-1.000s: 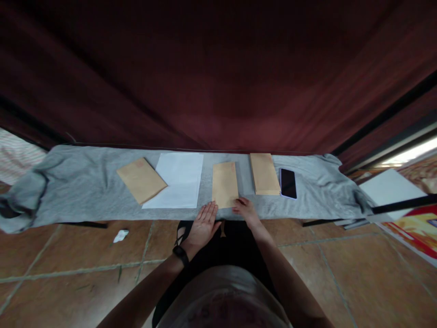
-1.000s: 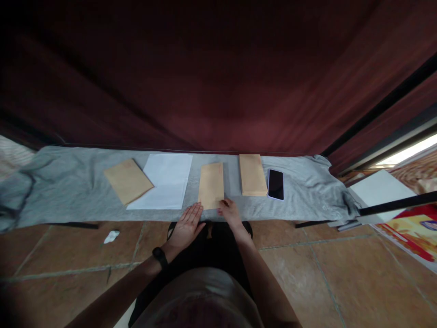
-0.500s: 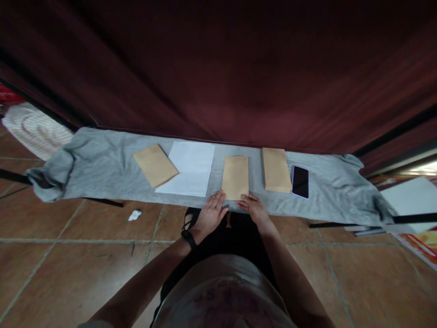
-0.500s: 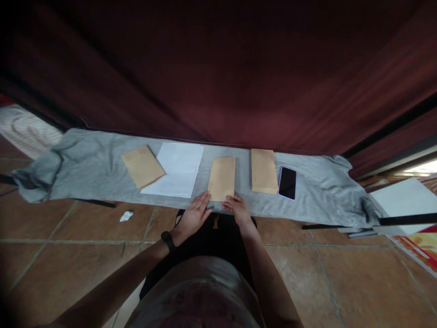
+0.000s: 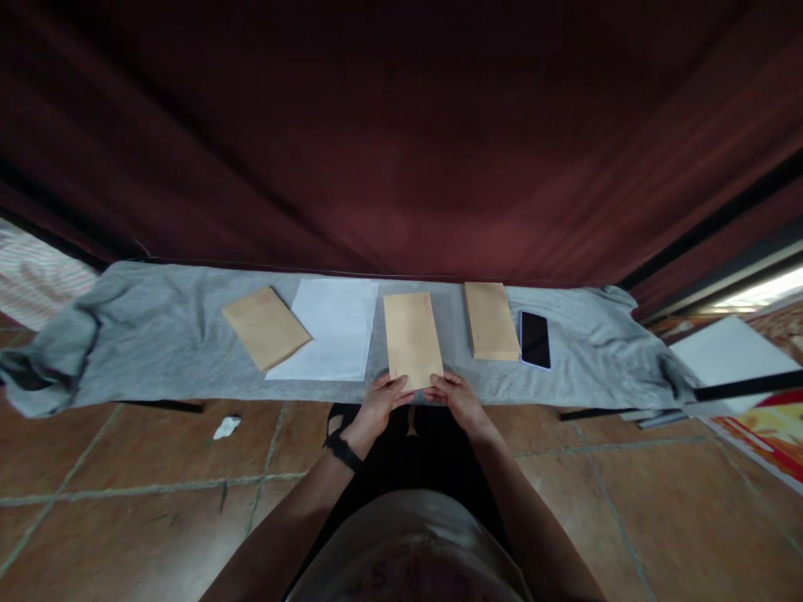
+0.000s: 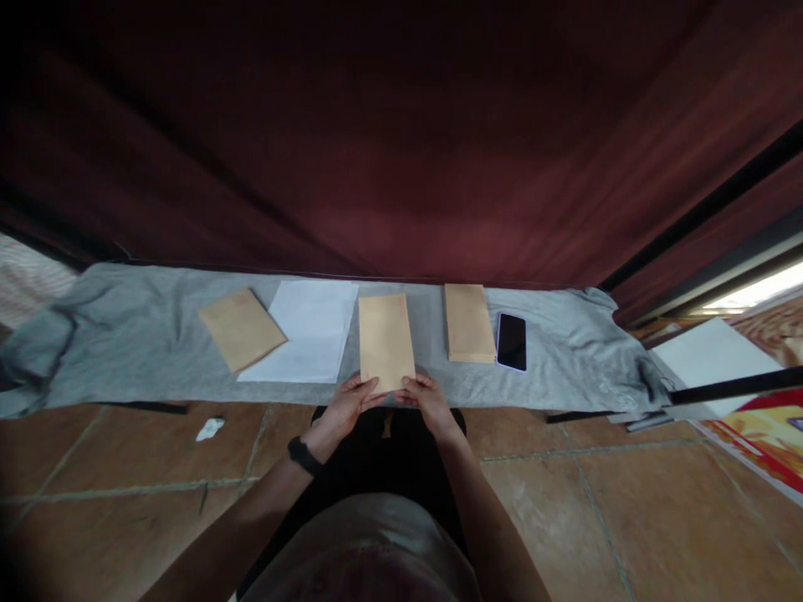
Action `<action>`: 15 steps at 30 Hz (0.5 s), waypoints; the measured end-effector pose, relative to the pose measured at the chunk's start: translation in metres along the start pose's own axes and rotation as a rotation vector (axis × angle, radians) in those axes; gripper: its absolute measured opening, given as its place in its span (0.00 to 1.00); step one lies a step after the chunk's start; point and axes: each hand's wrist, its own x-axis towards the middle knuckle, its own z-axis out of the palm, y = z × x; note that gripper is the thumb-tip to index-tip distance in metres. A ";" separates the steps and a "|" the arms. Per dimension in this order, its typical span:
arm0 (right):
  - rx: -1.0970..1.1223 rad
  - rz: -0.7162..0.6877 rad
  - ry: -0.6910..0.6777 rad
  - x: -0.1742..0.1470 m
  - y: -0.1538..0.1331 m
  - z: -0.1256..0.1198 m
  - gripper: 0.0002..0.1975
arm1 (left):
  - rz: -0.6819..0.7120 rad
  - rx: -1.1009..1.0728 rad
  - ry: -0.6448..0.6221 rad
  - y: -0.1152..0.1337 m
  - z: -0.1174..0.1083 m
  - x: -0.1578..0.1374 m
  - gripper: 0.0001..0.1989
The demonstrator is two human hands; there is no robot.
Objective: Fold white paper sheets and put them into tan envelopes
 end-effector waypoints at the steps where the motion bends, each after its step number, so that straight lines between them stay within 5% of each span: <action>1: 0.004 -0.005 0.006 0.000 0.000 0.000 0.23 | -0.010 0.001 0.001 -0.001 -0.001 0.001 0.22; 15: 0.059 -0.032 0.129 -0.005 0.004 -0.004 0.23 | -0.033 0.031 -0.001 -0.003 -0.024 0.014 0.18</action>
